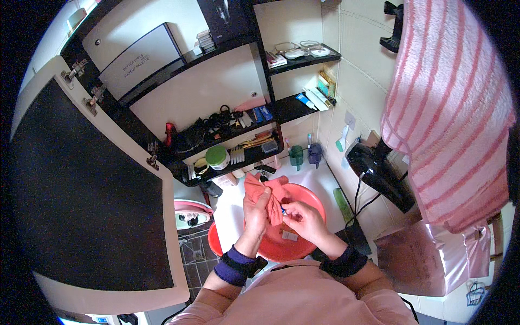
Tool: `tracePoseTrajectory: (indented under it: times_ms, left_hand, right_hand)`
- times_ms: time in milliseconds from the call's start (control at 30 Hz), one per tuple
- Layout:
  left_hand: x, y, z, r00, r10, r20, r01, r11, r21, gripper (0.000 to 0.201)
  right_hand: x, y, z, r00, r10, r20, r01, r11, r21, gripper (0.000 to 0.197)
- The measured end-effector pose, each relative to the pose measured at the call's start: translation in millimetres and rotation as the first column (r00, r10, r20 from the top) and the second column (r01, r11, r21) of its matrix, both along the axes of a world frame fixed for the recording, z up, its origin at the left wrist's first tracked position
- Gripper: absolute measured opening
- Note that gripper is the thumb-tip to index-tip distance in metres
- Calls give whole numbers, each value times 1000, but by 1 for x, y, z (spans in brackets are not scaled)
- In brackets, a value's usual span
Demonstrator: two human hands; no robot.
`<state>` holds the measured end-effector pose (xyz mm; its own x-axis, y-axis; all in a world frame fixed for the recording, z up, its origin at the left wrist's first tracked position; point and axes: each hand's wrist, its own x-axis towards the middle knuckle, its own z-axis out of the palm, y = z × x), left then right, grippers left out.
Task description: The person picks up a gold compact, a silver tube, a blue tube, and a small bottle from a red bowl, wiping each item with a pink cloth before placing them on a shelf inside a mirror cabinet.
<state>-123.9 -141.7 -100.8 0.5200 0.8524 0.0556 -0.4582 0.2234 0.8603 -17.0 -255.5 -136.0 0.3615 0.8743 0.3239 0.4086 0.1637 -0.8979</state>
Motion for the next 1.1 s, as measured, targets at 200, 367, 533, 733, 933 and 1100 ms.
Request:
tracePoseTrajectory:
  times_ms: [200,367,533,733,933,1100]
  left_hand:
    - [-3,12,8,997,65,-37,-73,958,-276,39]
    - [-4,-1,7,983,-145,116,171,952,-254,37]
    - [-6,-13,0,988,-150,-25,145,981,-126,33]
    - [-14,16,17,990,62,124,-48,992,-115,29]
    - [-9,15,13,984,118,136,-81,965,-249,29]
    - [-5,-4,-3,988,-108,109,142,913,-384,31]
  right_hand:
    - [-8,-4,6,997,40,-66,-34,995,90,29]
    - [-10,-3,6,990,-2,-144,15,996,93,28]
    - [-6,-3,9,994,-31,-108,39,996,74,26]
    - [-8,-4,21,995,19,-95,-9,994,105,23]
    - [-9,-3,22,995,25,-95,-15,994,112,22]
    - [-5,0,18,978,-16,-209,38,994,99,25]
